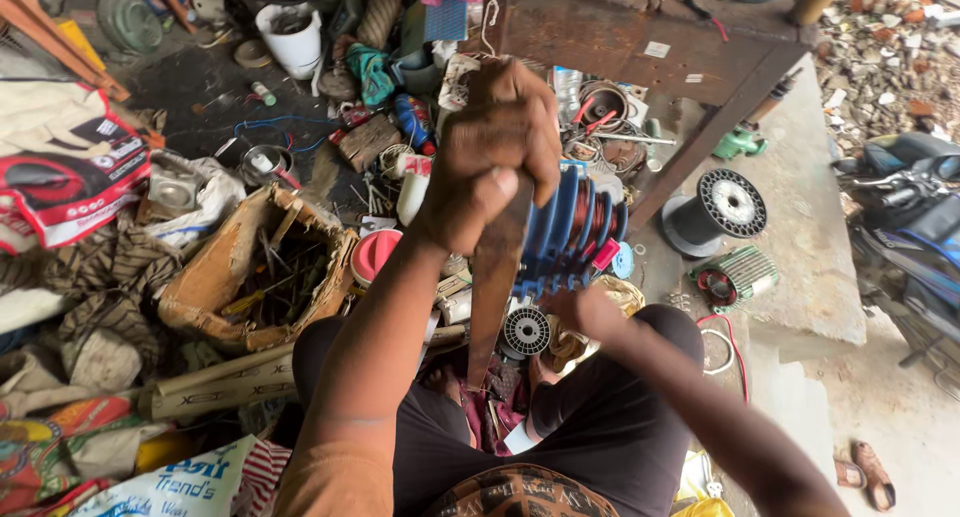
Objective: The person winds copper wire onto a blue motor stator using a manual winding jig. They rotate the stator and guide the wire into the slots, then remove the stator from the jig.
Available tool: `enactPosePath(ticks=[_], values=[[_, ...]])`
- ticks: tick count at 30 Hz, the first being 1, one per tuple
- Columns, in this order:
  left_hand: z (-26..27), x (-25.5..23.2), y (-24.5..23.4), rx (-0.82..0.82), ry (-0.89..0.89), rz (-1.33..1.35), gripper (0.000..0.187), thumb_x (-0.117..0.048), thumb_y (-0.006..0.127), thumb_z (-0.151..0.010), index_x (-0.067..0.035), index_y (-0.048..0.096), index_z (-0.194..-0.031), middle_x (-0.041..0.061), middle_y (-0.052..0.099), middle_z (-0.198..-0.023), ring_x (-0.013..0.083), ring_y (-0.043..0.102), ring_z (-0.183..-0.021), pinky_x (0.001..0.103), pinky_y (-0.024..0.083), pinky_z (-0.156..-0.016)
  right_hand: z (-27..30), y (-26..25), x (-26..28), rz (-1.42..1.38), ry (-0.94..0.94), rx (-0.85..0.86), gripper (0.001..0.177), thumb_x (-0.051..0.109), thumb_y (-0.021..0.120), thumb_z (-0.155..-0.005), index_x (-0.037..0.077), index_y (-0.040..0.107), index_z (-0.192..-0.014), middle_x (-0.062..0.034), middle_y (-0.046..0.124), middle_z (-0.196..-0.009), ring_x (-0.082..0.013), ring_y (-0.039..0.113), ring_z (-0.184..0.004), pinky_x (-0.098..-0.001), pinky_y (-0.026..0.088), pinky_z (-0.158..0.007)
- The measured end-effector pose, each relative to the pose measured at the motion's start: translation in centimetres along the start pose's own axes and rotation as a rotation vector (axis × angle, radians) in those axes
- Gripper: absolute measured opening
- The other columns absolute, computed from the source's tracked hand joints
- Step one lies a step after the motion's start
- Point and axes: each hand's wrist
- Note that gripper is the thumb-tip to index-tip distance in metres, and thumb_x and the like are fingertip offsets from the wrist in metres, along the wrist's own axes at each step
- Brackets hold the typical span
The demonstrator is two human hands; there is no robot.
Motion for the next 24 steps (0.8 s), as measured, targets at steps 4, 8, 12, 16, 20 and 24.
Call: enactPosePath(ticks=[4,8,12,16,20,24], values=[[-0.2,1.9,-0.9,-0.021,-0.019,0.027,0.044,-0.043,0.038,-0.095,-0.01,0.057,-0.072,0.003,0.059,-0.081,0.0199,0.053,-0.1,0.035,0.044,-0.095,8.6,1.6,3.8,-0.651,-0.572,-0.243,0.008,0.003,0.071,-0.089,0.006,0.07,-0.096,-0.0104,0.073,-0.092,-0.0256,0.073,-0.088,-0.0378,0.057,-0.08],[0.2,2.8,-0.2,-0.021,-0.002,0.013,0.046,-0.044,0.035,-0.096,-0.012,0.058,-0.072,0.001,0.059,-0.078,0.0196,0.052,-0.1,0.037,0.042,-0.097,12.3,-5.3,2.9,-0.676,-0.623,-0.393,0.027,-0.004,0.066,-0.08,0.003,0.074,-0.105,-0.01,0.074,-0.091,-0.0245,0.074,-0.083,-0.0358,0.058,-0.074],[0.1,2.5,1.8,-0.057,0.015,0.046,0.044,-0.044,0.037,-0.093,-0.015,0.057,-0.069,-0.002,0.057,-0.074,0.0199,0.053,-0.101,0.037,0.041,-0.098,7.7,-13.7,-0.6,0.309,-0.62,-1.432,0.024,-0.001,0.074,-0.074,0.009,0.059,-0.09,-0.0134,0.068,-0.09,-0.0291,0.07,-0.075,-0.0491,0.06,-0.068],[0.8,0.9,1.4,0.01,0.023,0.015,0.039,-0.042,0.04,-0.092,-0.014,0.058,-0.072,0.0,0.061,-0.082,0.0193,0.054,-0.103,0.037,0.037,-0.106,4.1,-17.0,-6.3,0.221,-0.389,-1.059,0.026,-0.004,0.077,-0.084,0.009,0.079,-0.107,-0.0088,0.068,-0.081,-0.0226,0.063,-0.061,-0.0408,0.047,-0.053],[0.8,-0.2,0.7,0.025,0.022,0.005,0.038,-0.041,0.042,-0.091,-0.013,0.059,-0.073,0.001,0.061,-0.084,0.0195,0.054,-0.102,0.037,0.037,-0.106,-1.3,-11.5,-7.8,-0.161,-0.266,-0.806,0.026,0.007,0.071,-0.093,0.008,0.071,-0.118,-0.0098,0.071,-0.1,-0.0277,0.069,-0.081,-0.0392,0.054,-0.071],[0.5,0.7,0.2,0.005,0.011,0.005,0.04,-0.041,0.039,-0.092,-0.012,0.057,-0.072,0.0,0.061,-0.081,0.0201,0.054,-0.101,0.037,0.038,-0.103,-1.0,-1.1,-1.3,-0.221,-0.317,-0.851,0.043,0.013,0.069,-0.081,0.006,0.067,-0.123,-0.0189,0.069,-0.12,-0.0412,0.064,-0.109,-0.0497,0.049,-0.095]])
Point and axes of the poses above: each hand's wrist, its own z-axis away from the middle knuckle, its own y-axis out of the palm, x = y × z
